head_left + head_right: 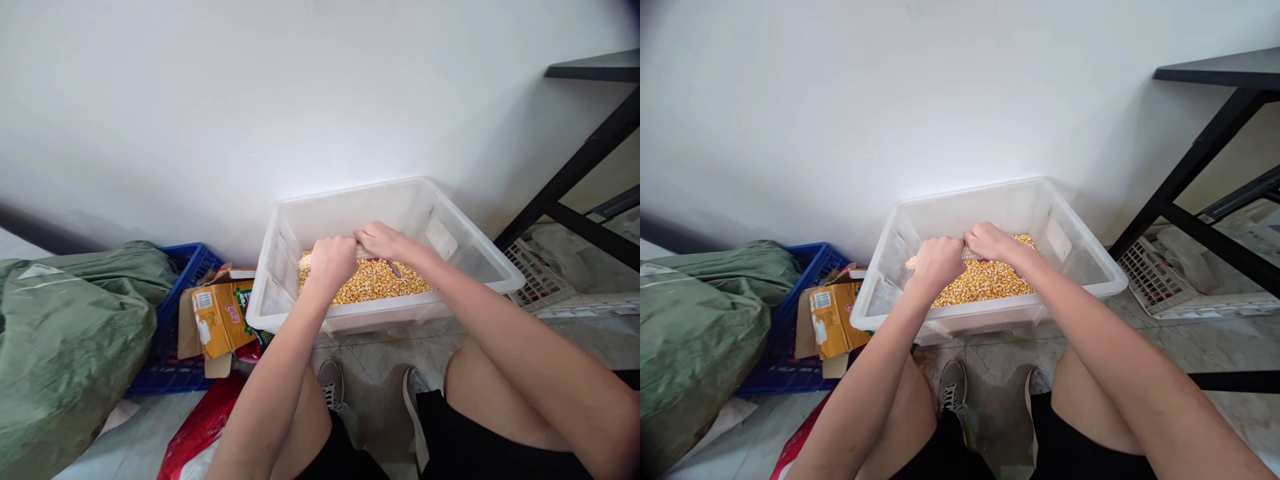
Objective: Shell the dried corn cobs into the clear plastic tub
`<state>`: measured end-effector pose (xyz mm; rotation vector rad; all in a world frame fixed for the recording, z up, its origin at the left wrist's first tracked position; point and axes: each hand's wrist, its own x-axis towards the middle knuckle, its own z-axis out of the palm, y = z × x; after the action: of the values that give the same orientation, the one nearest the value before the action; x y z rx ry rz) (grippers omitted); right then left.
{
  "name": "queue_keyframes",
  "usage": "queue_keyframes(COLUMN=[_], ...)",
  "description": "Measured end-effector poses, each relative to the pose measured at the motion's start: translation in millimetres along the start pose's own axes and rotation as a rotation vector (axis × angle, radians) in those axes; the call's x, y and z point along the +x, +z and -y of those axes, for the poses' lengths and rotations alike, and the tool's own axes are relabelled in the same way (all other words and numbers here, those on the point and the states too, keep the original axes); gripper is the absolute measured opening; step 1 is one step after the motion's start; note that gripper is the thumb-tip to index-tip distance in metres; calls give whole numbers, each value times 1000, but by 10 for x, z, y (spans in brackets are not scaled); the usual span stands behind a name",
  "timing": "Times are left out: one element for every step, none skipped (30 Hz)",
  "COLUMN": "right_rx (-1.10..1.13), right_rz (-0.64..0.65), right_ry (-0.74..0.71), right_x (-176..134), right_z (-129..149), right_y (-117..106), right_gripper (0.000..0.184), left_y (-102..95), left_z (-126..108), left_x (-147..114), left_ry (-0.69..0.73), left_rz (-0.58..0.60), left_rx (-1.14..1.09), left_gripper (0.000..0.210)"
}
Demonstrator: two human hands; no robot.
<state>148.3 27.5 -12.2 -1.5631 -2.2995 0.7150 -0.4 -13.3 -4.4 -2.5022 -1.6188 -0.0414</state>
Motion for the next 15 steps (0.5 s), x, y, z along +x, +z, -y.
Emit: queue_keyframes(right_rx=[26, 51, 77, 105, 132, 157, 180, 202, 224, 246, 270, 297, 325, 359, 396], right_rz=[-3, -2, 6, 16, 24, 27, 28, 34, 52, 80, 115, 150, 177, 192, 200], right_ry=[13, 25, 35, 44, 52, 58, 63, 68, 76, 85, 91, 94, 99, 104, 106], right_x=[-1, -2, -1, 0, 4, 8, 14, 21, 30, 41, 52, 65, 76, 85, 90], right_z=[-5, -8, -12, -16, -21, -27, -35, -44, -55, -68, -82, -96, -110, -121, -129], right_y=[-1, 0, 1, 2, 3, 4, 5, 6, 9, 14, 21, 30, 40, 49, 56], right_gripper=[43, 43, 42, 41, 40, 39, 37, 36, 34, 34, 34, 35, 37, 41, 47], left_y=[-2, -5, -7, -11, -14, -16, -18, -18, -16, -13, -9, -4, 0, 4, 6], left_z=[-8, -15, -21, -26, -32, -38, -44, -51, -58, -64, -69, -70, -68, -59, -45], left_x=[-1, -2, -2, -1, -1, -1, -1, -2, -1, 0, 2, 5, 9, 14, 20], left_ry=[5, 9, 13, 15, 18, 21, 25, 27, 30, 32, 32, 30, 27, 25, 23], left_rz=[-3, -5, -7, -7, -8, -11, -13, -15, -14, -11, -6, 3, 10, 13, 10], left_rx=[3, 5, 5, 4, 3, 3, 4, 7, 11, 14, 17, 19, 21, 23, 28], left_gripper=[24, 24, 24, 24, 24, 24, 24, 24, 25, 25, 25, 25, 25, 26, 27])
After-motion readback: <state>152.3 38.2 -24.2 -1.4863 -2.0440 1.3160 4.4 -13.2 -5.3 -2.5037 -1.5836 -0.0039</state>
